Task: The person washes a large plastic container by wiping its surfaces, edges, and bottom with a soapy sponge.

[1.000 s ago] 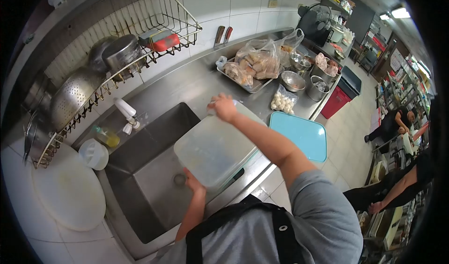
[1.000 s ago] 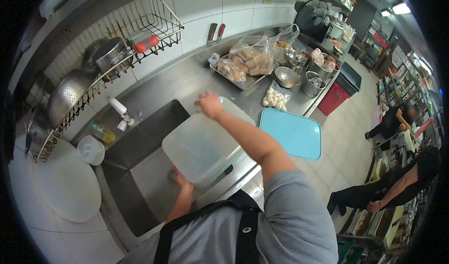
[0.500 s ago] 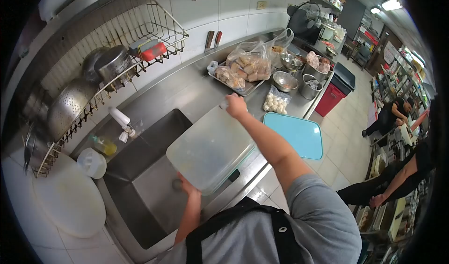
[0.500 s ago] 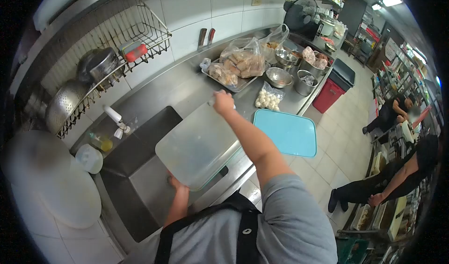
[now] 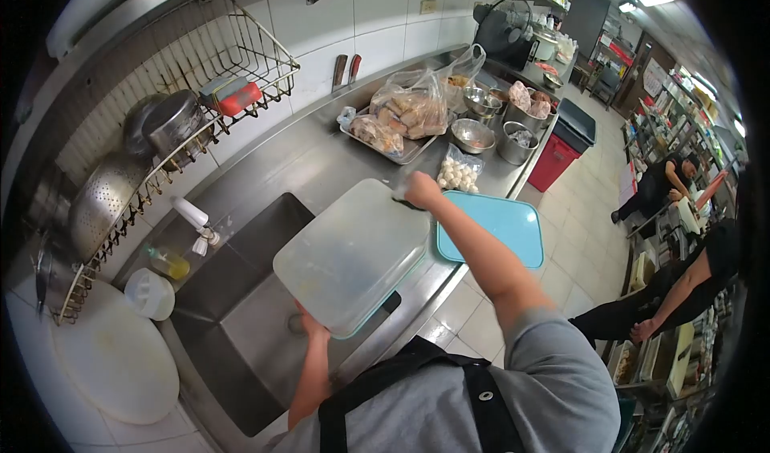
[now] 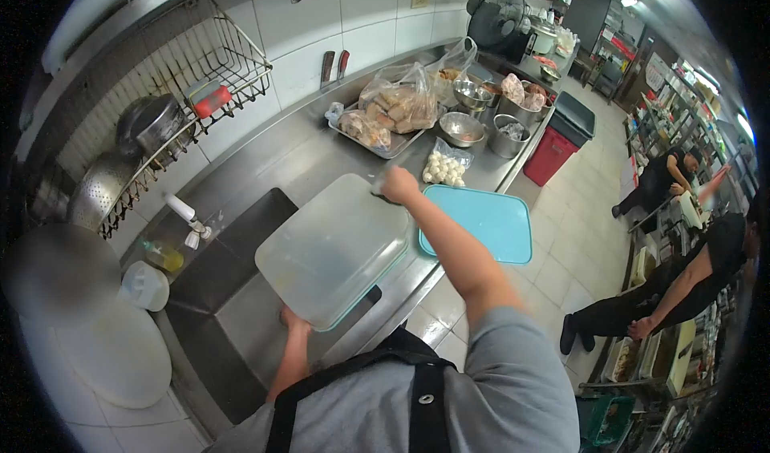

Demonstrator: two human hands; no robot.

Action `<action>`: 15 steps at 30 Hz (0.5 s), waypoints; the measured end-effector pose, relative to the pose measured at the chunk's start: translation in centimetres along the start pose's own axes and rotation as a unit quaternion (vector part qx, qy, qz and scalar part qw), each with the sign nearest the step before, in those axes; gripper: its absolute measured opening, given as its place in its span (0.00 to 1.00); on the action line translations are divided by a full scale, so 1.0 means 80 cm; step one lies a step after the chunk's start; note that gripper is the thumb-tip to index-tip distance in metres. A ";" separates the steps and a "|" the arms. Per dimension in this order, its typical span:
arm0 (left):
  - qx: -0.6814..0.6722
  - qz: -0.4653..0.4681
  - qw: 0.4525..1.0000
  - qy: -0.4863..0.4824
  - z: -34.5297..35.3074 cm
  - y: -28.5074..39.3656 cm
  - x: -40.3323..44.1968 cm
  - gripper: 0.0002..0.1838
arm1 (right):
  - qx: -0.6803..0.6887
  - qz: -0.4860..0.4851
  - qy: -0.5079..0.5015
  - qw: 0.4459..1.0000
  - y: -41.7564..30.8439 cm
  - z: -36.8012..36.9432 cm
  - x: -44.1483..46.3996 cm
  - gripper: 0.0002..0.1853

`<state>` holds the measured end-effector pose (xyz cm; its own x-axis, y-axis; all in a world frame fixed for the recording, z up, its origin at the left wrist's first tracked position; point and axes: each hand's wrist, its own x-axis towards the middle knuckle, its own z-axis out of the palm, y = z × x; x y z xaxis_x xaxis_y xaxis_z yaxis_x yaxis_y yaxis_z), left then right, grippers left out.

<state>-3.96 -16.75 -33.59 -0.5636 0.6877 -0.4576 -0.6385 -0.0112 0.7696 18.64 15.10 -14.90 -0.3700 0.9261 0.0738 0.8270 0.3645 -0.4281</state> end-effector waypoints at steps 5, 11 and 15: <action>0.154 0.019 0.986 -0.056 -0.016 0.069 0.086 0.35 | 0.022 0.004 0.034 0.999 -0.039 0.010 0.019 0.16; 0.275 0.156 0.946 -0.065 0.107 0.219 0.095 0.34 | 0.001 0.083 0.131 0.988 -0.038 0.018 -0.005 0.11; 0.771 0.299 0.562 -0.032 0.215 0.196 0.042 0.29 | -0.012 0.060 0.178 0.982 -0.042 0.028 -0.037 0.12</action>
<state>-6.86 -2.17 -15.39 -0.3851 0.9205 0.0668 0.8947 0.3546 0.2717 16.00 10.95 -15.67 -0.1009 0.9365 0.3357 0.8671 0.2482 -0.4319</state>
